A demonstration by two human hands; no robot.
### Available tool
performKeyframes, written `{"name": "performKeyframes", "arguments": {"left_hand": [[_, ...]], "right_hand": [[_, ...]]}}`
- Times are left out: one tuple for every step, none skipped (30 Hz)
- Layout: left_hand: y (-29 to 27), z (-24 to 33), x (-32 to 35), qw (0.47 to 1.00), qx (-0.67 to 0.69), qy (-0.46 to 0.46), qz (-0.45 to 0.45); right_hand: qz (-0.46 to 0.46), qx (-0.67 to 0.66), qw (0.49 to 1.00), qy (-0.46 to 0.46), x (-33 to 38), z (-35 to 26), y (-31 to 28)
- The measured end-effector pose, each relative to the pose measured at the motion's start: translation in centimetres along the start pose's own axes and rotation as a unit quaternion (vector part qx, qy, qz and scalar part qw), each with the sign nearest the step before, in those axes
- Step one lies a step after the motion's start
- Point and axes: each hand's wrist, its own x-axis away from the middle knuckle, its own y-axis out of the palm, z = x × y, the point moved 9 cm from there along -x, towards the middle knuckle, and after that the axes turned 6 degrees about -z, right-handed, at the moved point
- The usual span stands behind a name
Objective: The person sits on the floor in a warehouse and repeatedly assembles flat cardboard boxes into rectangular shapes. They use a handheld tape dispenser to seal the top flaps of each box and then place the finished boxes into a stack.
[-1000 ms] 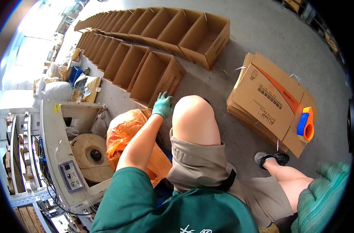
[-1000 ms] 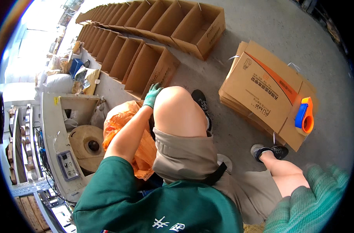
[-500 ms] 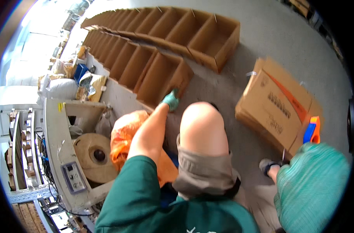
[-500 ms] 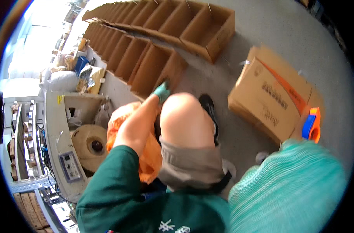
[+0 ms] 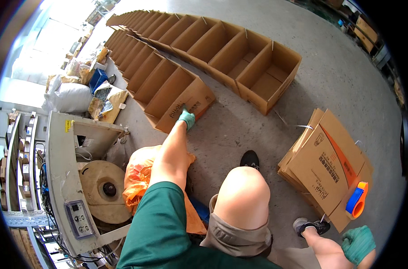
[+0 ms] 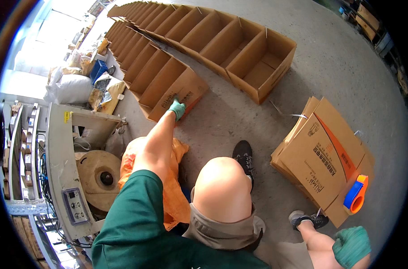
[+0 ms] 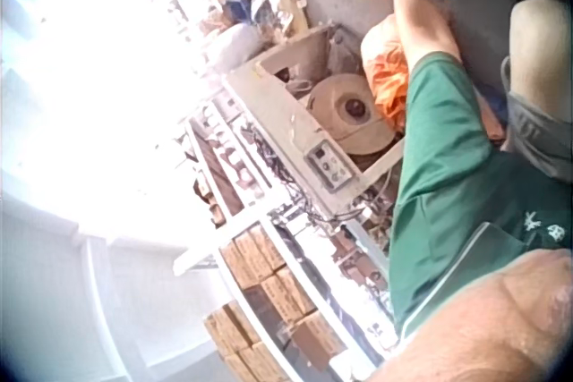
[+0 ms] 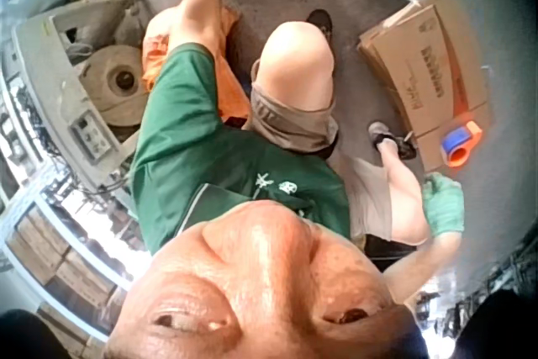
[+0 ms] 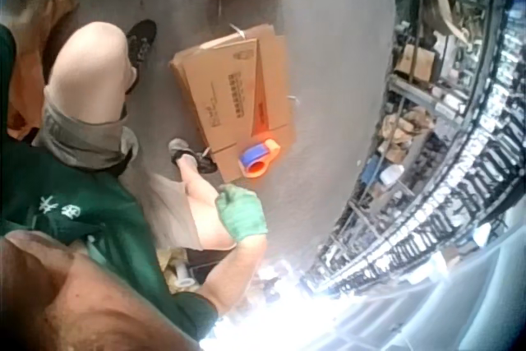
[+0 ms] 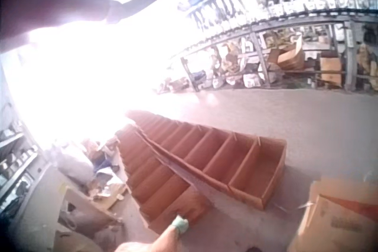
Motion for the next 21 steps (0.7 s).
{"name": "performKeyframes", "arguments": {"left_hand": [[-2.8, 0.2, -1.8, 0.985, 0.172, 0.013, 0.025], [-1.0, -0.9, -0.8, 0.934, 0.356, 0.006, 0.026], [0.5, -1.7, -0.2, 0.851, 0.525, 0.001, 0.029], [2.2, -2.2, 0.3, 0.737, 0.675, -0.005, 0.033], [1.9, -3.5, 0.5, 0.608, 0.792, -0.012, 0.05], [0.0, -3.5, 0.7, 0.642, 0.761, -0.005, 0.086], [-1.8, -4.2, 1.3, 0.694, 0.708, 0.003, 0.131], [-3.9, -3.4, 2.1, 0.739, 0.651, 0.026, 0.171], [-6.8, -2.6, 3.4, 0.721, 0.657, 0.062, 0.211], [-8.9, -2.2, 5.1, 0.7, 0.663, 0.098, 0.246], [-13.7, -1.5, 8.8, 0.672, 0.692, 0.134, 0.226], [-16.7, -1.0, 12.7, 0.654, 0.697, 0.159, 0.246], [-19.0, -0.8, 14.9, 0.613, 0.721, 0.218, 0.239], [-20.9, -0.9, 15.1, 0.633, 0.681, 0.265, 0.257], [-24.9, 0.1, 17.2, 0.647, 0.667, 0.273, 0.249], [-28.7, 0.9, 20.0, 0.662, 0.654, 0.274, 0.243], [-31.8, 2.4, 21.7, 0.682, 0.63, 0.289, 0.234], [-34.6, 3.7, 23.3, 0.701, 0.606, 0.301, 0.226], [-36.8, 5.2, 24.7, 0.719, 0.583, 0.309, 0.217], [-38.7, 6.9, 25.2, 0.731, 0.575, 0.304, 0.206], [-39.4, 8.4, 24.2, 0.725, 0.594, 0.298, 0.18]], "right_hand": [[-0.004, -0.013, 0.999, 0.032, 0.3, 0.6, 0.9], [-0.005, -0.014, 0.999, 0.031, 0.4, 0.8, 1.3], [-0.012, -0.025, 0.999, 0.031, 0.2, 0.6, 1.1], [-0.01, -0.008, 0.999, 0.03, 0.1, 1.4, 1.2], [0.004, -0.003, 0.999, 0.034, 0.2, 3.3, 2.9], [0.013, 0.004, 0.999, 0.048, 0.5, 3.2, 2.9], [-0.039, 0.043, 0.995, 0.084, -0.3, 4.2, 3.3], [0.032, 0.003, 0.995, 0.098, -0.3, 6.1, 4.2], [0.108, -0.039, 0.987, 0.109, -0.1, 6.9, 4.3], [0.148, -0.006, 0.984, 0.1, 0.0, 7.5, 4.2], [0.165, -0.041, 0.974, 0.153, 0.0, 9.9, 5.7], [0.15, -0.044, 0.973, 0.169, -0.7, 10.0, 5.0], [0.131, -0.021, 0.973, 0.191, -0.7, 11.1, 5.5], [0.135, -0.043, 0.968, 0.205, -1.1, 11.1, 4.3], [0.137, -0.03, 0.964, 0.226, -1.5, 12.5, 4.8], [0.137, -0.022, 0.96, 0.243, -2.1, 14.3, 5.8], [0.135, -0.013, 0.958, 0.253, -2.9, 15.9, 6.7], [0.136, -0.002, 0.951, 0.278, -3.4, 17.2, 7.6], [0.136, 0.008, 0.944, 0.3, -3.9, 18.2, 8.4], [0.135, 0.018, 0.937, 0.322, -4.3, 19.3, 9.3], [0.139, -0.005, 0.936, 0.323, -5.3, 20.1, 10.4]]}}
